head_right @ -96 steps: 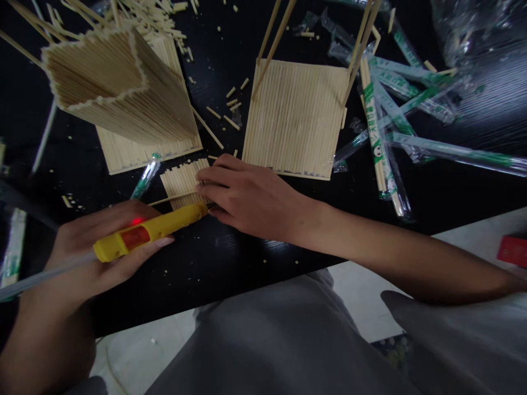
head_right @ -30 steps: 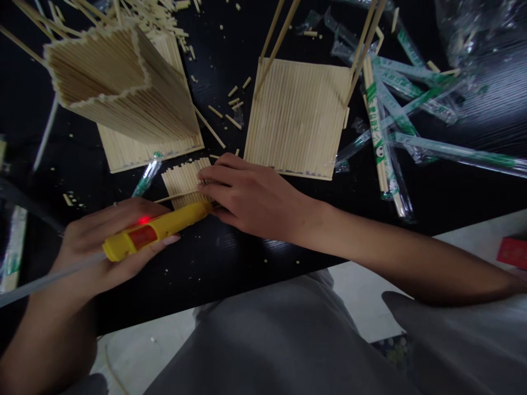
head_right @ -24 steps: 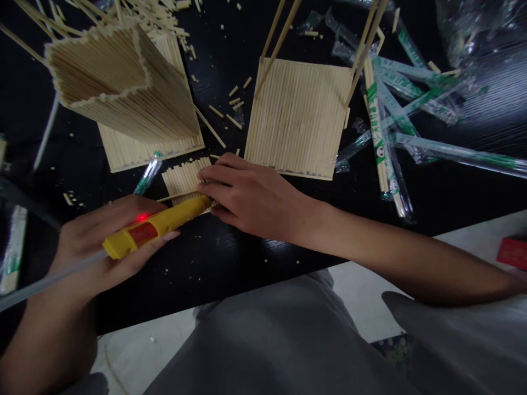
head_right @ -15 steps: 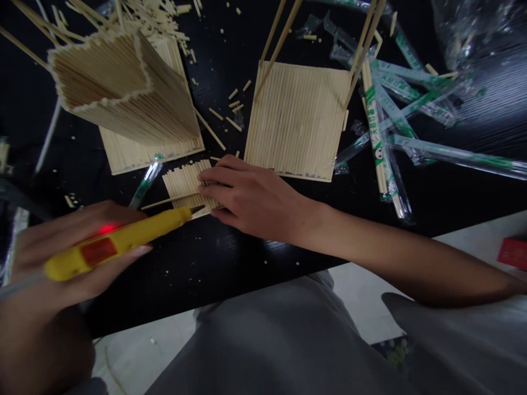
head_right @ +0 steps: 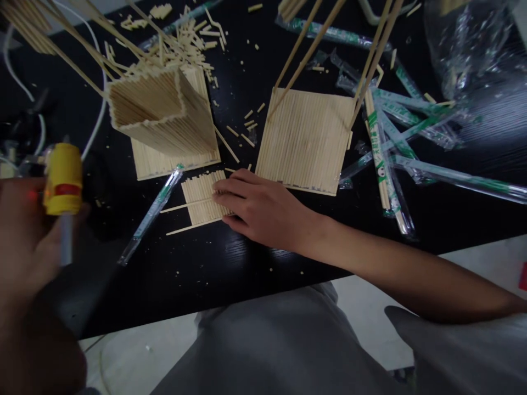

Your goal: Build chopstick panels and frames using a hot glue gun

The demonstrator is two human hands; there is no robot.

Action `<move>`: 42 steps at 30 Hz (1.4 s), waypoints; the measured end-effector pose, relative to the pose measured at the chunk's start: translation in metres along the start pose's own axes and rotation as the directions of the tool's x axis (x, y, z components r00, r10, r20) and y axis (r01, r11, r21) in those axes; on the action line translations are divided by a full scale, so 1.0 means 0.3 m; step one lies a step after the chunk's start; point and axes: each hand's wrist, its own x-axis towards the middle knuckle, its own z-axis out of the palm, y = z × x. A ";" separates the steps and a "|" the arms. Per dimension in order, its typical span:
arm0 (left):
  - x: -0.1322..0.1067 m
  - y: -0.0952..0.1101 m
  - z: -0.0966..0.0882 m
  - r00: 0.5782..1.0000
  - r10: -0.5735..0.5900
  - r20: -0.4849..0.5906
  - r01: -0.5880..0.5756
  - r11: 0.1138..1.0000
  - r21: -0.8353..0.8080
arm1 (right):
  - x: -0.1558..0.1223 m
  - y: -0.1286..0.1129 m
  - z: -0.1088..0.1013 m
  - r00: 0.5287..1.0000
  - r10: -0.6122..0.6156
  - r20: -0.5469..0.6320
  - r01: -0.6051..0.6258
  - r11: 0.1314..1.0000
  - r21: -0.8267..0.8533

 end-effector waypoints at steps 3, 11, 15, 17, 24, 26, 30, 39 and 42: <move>0.033 0.019 0.061 0.996 -0.063 0.068 0.057 0.995 0.081 | 0.001 0.000 0.002 1.000 0.003 -0.006 -0.003 1.000 0.002; 0.059 0.062 0.066 0.998 0.016 0.065 -0.023 0.993 0.113 | 0.001 -0.006 0.002 1.000 0.009 -0.011 -0.009 1.000 0.008; 0.045 0.183 0.062 0.981 0.153 -0.118 -0.156 0.988 -0.018 | 0.000 -0.006 0.004 1.000 0.009 -0.011 -0.009 1.000 -0.003; 0.033 0.250 0.084 0.936 0.348 -0.055 -0.352 0.918 -0.183 | 0.000 -0.005 0.006 1.000 0.006 -0.018 -0.006 1.000 -0.005; 0.008 0.344 0.196 0.837 0.546 0.013 -0.525 0.811 -0.259 | 0.000 -0.003 0.010 0.999 0.006 -0.034 -0.006 1.000 0.027; 0.005 0.340 0.209 0.842 0.539 -0.010 -0.523 0.813 -0.256 | 0.000 -0.002 0.007 1.000 0.014 -0.022 -0.013 0.999 0.038; 0.004 0.337 0.216 0.839 0.542 -0.045 -0.534 0.807 -0.252 | 0.001 -0.004 0.000 1.000 0.011 -0.020 -0.010 0.999 0.033; 0.000 0.337 0.227 0.852 0.520 -0.067 -0.517 0.814 -0.264 | -0.002 -0.003 -0.002 1.000 0.027 -0.010 -0.027 0.999 0.027; 0.000 0.338 0.230 0.852 0.518 -0.076 -0.519 0.815 -0.259 | -0.007 -0.001 -0.008 0.999 0.032 0.008 -0.032 0.999 0.023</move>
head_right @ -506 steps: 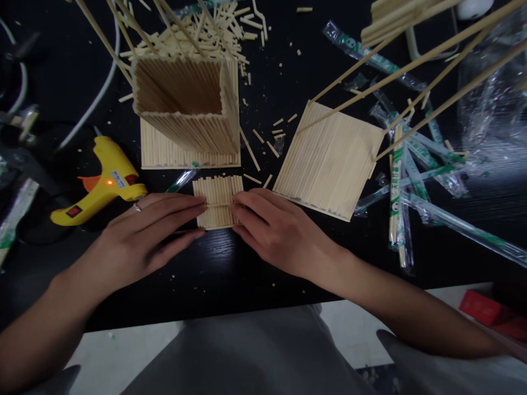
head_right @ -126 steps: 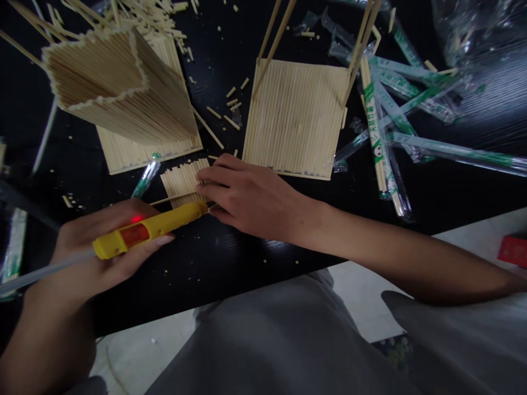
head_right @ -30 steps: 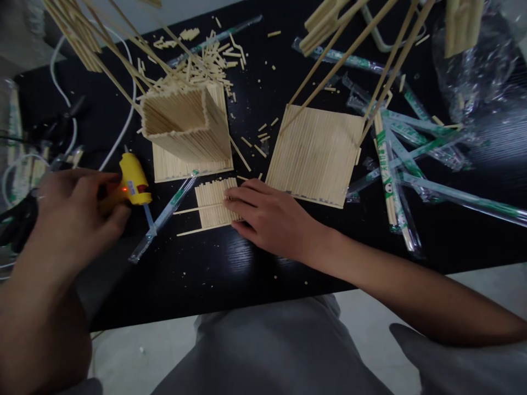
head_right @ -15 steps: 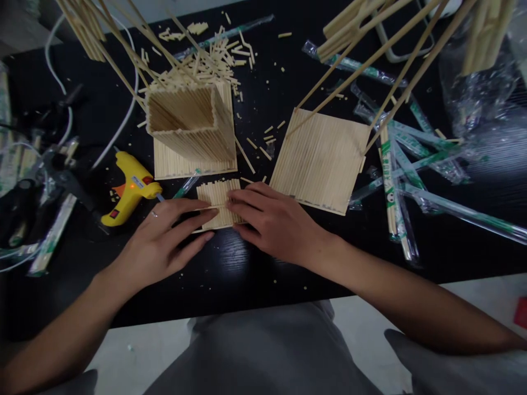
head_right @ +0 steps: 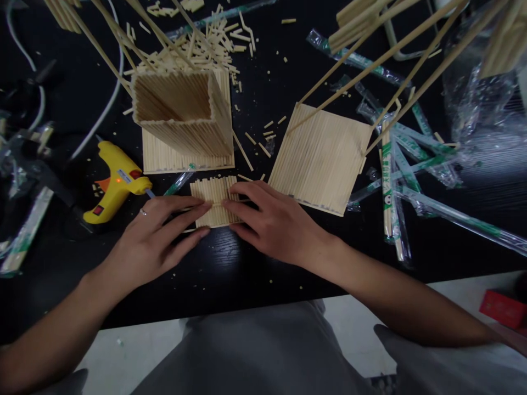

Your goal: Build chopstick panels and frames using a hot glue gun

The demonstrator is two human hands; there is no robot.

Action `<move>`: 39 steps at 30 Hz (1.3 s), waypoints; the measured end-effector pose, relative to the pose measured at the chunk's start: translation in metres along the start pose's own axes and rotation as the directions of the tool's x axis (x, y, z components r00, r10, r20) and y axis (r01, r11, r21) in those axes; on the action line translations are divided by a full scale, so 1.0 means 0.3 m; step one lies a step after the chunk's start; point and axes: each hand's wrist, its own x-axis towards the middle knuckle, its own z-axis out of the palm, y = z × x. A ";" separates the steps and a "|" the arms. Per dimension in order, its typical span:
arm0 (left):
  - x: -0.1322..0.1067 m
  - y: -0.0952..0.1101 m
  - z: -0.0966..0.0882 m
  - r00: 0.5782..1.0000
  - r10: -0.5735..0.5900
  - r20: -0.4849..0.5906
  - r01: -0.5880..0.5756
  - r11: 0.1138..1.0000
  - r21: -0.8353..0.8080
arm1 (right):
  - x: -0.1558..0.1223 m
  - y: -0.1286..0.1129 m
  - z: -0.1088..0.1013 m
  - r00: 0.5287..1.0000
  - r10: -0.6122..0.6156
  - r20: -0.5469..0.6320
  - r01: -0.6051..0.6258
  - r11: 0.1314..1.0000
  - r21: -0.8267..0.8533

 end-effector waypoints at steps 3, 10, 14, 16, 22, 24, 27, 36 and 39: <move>0.002 0.001 0.000 1.000 0.005 -0.002 -0.005 1.000 0.007 | -0.003 0.000 -0.007 1.000 -0.003 0.007 0.003 1.000 0.016; 0.000 -0.001 0.003 1.000 0.007 -0.007 -0.007 1.000 0.008 | 0.011 0.007 -0.016 0.999 -0.048 -0.008 0.048 0.999 0.025; -0.001 -0.004 0.005 1.000 0.005 -0.009 -0.004 1.000 0.007 | 0.014 0.011 -0.020 0.997 -0.078 -0.026 0.078 0.997 -0.007; -0.002 -0.004 0.004 1.000 0.006 -0.005 -0.006 1.000 0.007 | 0.012 0.007 -0.023 0.996 -0.088 -0.027 0.087 0.995 -0.042; -0.007 -0.006 0.001 1.000 0.007 -0.006 -0.007 1.000 0.023 | 0.004 -0.023 -0.036 0.999 -0.040 -0.009 0.038 0.985 -0.170; -0.007 -0.006 0.002 1.000 0.008 -0.005 -0.008 1.000 0.029 | -0.001 -0.031 -0.036 1.000 -0.017 -0.003 0.017 0.982 -0.191; -0.007 -0.003 0.002 1.000 0.009 -0.003 -0.008 0.999 0.040 | -0.009 -0.041 -0.033 1.000 -0.001 0.010 0.002 0.979 -0.205; -0.006 0.004 -0.007 0.999 -0.050 0.013 0.049 0.997 0.066 | -0.011 -0.070 -0.034 0.998 0.051 0.040 -0.040 0.967 -0.250; -0.005 0.006 -0.009 0.998 -0.063 0.021 0.061 0.996 0.066 | -0.011 -0.070 -0.037 0.997 0.069 0.044 -0.055 0.965 -0.256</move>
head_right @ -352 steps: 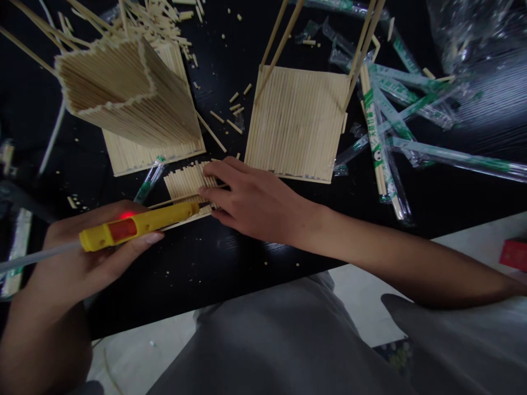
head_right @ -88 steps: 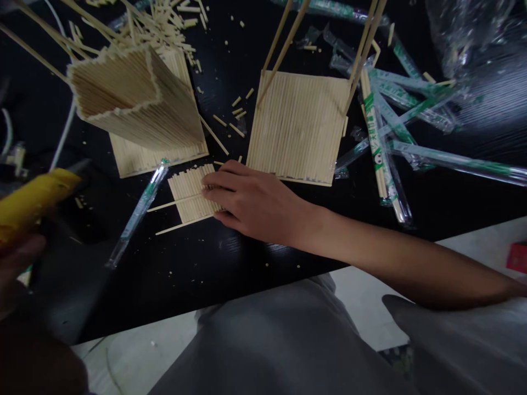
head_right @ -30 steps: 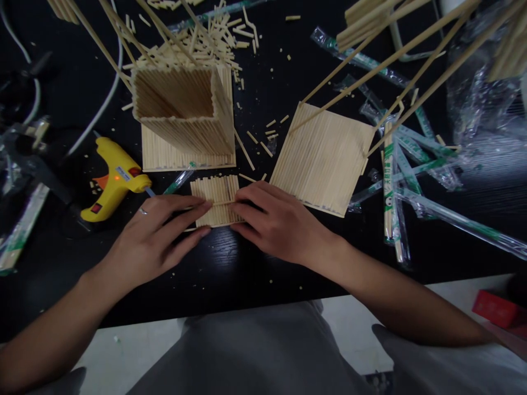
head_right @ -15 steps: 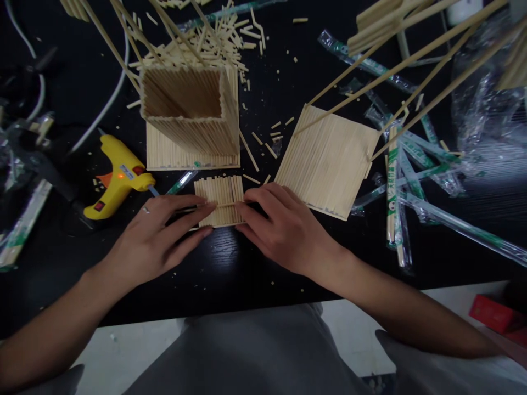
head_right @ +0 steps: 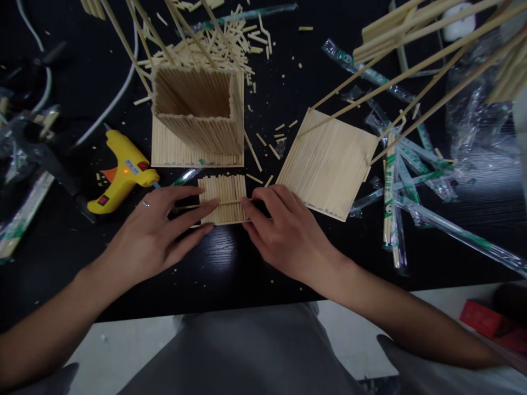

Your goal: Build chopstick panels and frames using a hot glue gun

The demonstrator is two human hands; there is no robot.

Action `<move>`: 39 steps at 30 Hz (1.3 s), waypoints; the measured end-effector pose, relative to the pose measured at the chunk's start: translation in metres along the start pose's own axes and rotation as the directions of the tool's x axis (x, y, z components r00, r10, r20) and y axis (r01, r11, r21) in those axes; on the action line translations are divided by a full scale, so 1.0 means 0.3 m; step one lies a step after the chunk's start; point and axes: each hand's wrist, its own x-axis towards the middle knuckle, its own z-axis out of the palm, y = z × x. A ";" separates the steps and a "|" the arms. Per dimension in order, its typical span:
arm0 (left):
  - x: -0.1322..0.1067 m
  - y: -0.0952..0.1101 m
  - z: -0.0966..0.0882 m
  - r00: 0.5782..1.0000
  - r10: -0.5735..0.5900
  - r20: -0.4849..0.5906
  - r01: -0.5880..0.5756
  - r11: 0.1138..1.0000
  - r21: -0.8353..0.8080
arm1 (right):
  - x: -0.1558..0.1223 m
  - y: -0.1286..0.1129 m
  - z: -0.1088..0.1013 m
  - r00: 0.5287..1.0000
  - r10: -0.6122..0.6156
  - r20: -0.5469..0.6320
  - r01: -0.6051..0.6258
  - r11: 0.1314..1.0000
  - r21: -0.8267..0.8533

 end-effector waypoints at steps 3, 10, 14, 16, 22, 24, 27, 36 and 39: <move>0.001 0.001 -0.001 1.000 0.018 -0.006 -0.018 1.000 -0.016 | 0.001 0.007 -0.001 1.000 -0.004 0.003 0.004 1.000 0.015; 0.008 -0.003 0.001 0.999 0.048 -0.015 -0.049 0.998 -0.044 | 0.006 0.033 -0.006 0.998 -0.051 0.022 0.049 0.993 0.106; 0.008 0.000 0.002 0.999 0.051 -0.011 -0.051 0.998 -0.039 | 0.009 0.039 -0.001 0.998 -0.052 0.024 0.048 0.987 0.152; 0.009 0.002 0.003 0.998 0.061 -0.023 -0.062 0.997 -0.041 | 0.010 0.040 0.003 0.998 -0.059 0.014 0.056 0.986 0.158; 0.012 0.007 0.004 0.997 0.077 -0.022 -0.078 0.995 -0.064 | 0.012 0.048 0.007 0.997 -0.070 0.013 0.066 0.980 0.189; 0.014 0.008 0.004 0.996 0.083 -0.020 -0.084 0.995 -0.059 | 0.013 0.048 0.006 0.997 -0.073 0.015 0.069 0.979 0.190; 0.016 0.010 0.004 0.996 0.086 -0.022 -0.087 0.995 -0.050 | 0.013 0.048 0.004 0.997 -0.074 0.014 0.070 0.979 0.190; 0.017 0.010 0.005 0.996 0.086 -0.015 -0.087 0.995 -0.055 | 0.032 0.073 0.002 0.996 -0.083 0.022 0.075 0.969 0.236; 0.017 0.010 0.006 0.997 0.075 -0.010 -0.076 0.995 -0.059 | 0.044 0.082 -0.001 0.996 -0.089 0.027 0.079 0.963 0.257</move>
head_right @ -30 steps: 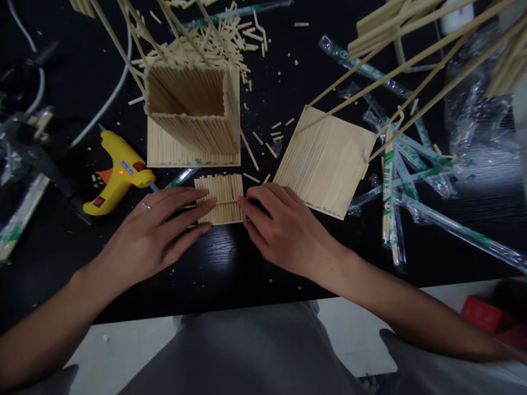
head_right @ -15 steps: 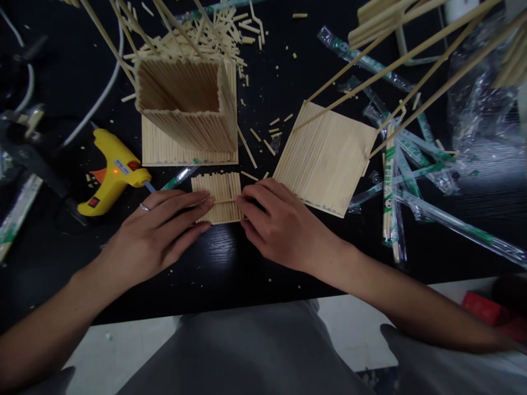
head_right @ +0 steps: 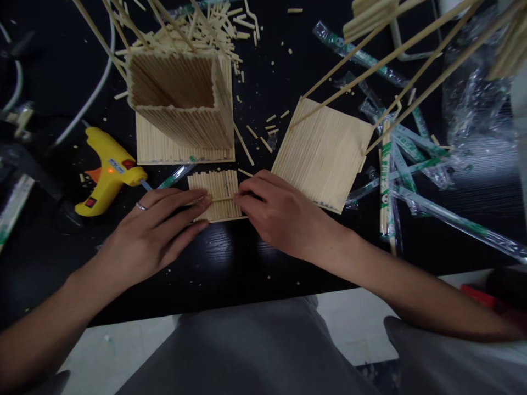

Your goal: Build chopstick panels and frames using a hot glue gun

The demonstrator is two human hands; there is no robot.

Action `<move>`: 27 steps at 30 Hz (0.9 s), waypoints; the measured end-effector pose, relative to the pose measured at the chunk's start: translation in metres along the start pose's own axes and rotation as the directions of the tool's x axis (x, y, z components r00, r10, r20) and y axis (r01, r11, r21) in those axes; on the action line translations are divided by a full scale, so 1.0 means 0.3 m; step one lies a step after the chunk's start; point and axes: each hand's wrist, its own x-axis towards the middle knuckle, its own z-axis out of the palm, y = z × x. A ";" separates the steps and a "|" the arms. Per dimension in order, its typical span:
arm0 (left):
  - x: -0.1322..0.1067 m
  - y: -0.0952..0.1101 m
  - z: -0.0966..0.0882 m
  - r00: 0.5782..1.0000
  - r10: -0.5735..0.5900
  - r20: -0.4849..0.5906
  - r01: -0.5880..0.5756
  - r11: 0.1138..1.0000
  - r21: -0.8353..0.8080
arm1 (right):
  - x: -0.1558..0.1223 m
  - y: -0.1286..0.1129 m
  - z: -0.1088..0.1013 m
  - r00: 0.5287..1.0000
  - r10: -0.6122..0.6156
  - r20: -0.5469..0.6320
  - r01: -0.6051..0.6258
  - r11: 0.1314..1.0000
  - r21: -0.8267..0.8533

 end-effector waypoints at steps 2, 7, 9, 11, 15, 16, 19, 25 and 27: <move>0.000 0.001 0.001 1.000 -0.001 0.005 0.001 1.000 0.006 | 0.005 0.002 -0.003 1.000 0.000 0.005 0.000 1.000 -0.001; 0.002 0.002 0.003 1.000 0.018 0.000 -0.018 1.000 0.017 | 0.009 -0.001 -0.005 1.000 -0.011 0.014 0.011 1.000 -0.020; 0.002 0.001 0.003 1.000 0.017 -0.003 -0.017 1.000 0.014 | 0.008 -0.002 -0.004 1.000 -0.013 0.018 0.014 1.000 -0.025; 0.002 0.001 0.003 1.000 0.014 -0.002 -0.014 1.000 0.012 | 0.007 -0.002 -0.003 1.000 -0.006 0.014 0.006 1.000 -0.026; 0.002 0.003 0.001 1.000 0.005 0.003 -0.005 1.000 0.002 | 0.004 -0.002 -0.001 1.000 0.012 0.010 -0.012 1.000 -0.018; 0.002 0.003 0.001 1.000 0.001 0.005 -0.001 1.000 -0.001 | 0.003 -0.003 -0.001 1.000 0.015 0.014 -0.014 1.000 -0.017; 0.002 0.003 -0.001 1.000 -0.009 0.007 0.009 1.000 -0.008 | -0.001 -0.003 0.001 1.000 0.021 0.011 -0.021 1.000 -0.005; 0.000 -0.003 -0.001 1.000 -0.023 0.011 0.023 1.000 0.019 | -0.010 0.002 0.009 0.999 0.016 -0.046 -0.017 0.999 -0.031; 0.000 -0.004 -0.001 1.000 -0.030 0.010 0.030 0.999 0.014 | -0.011 0.003 0.010 0.999 0.005 -0.050 -0.007 0.999 -0.041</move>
